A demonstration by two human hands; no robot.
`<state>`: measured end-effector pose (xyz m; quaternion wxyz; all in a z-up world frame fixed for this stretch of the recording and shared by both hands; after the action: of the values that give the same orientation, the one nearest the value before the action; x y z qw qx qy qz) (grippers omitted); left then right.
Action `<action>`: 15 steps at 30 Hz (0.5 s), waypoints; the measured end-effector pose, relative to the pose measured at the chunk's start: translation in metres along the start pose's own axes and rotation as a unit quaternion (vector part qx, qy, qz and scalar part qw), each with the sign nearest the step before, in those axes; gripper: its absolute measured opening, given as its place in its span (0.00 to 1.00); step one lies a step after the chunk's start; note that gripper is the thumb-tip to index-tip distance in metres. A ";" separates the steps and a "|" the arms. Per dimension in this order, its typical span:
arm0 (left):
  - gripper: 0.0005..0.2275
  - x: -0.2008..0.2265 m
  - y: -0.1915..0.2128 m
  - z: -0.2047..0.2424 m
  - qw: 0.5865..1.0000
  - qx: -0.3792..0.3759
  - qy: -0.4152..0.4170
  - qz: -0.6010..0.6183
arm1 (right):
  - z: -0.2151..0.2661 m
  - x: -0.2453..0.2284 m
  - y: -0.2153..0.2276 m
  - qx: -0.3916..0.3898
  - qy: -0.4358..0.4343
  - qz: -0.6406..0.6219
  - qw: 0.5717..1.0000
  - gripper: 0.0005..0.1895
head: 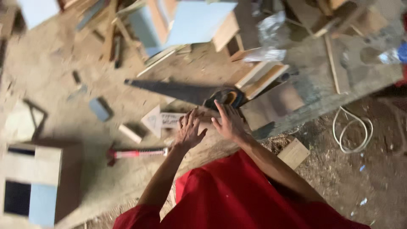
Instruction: The person saws a small wooden block on a workbench, then hammers nails into it to join it with another piece. The person handles a hand saw, hammer, nails, and wooden pieces throughout the task.
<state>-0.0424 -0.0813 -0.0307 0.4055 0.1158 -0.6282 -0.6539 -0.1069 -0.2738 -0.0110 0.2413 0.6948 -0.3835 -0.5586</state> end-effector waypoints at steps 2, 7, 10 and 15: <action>0.29 0.023 0.002 -0.030 0.999 0.024 -0.030 -0.023 | 0.006 0.028 0.025 0.049 -0.085 -0.084 0.992 0.34; 0.13 0.098 0.019 -0.125 0.992 0.049 -0.023 0.112 | -0.008 0.123 0.089 0.179 -0.186 -0.096 0.961 0.33; 0.16 0.153 0.043 -0.179 0.967 0.132 -0.075 0.206 | -0.029 0.180 0.122 0.216 -0.254 -0.171 0.927 0.28; 0.24 0.208 0.053 -0.270 0.961 0.142 -0.097 0.216 | -0.105 0.255 0.161 0.209 -0.149 -0.168 0.952 0.31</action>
<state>0.0224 -0.4116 0.0426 0.4535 -0.0296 -0.7611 -0.4628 -0.0274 -0.5830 -0.0117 -0.0664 0.6933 -0.4007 -0.5953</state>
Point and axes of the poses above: each hand's wrist, its own z-axis away from the middle knuckle, its own y-axis out of the back of the hand, x = y × z, the point moved 3 cm from there along -z, towards the middle knuckle, and after that the axes turned 1 degree about -x, right-handed, at the moved point
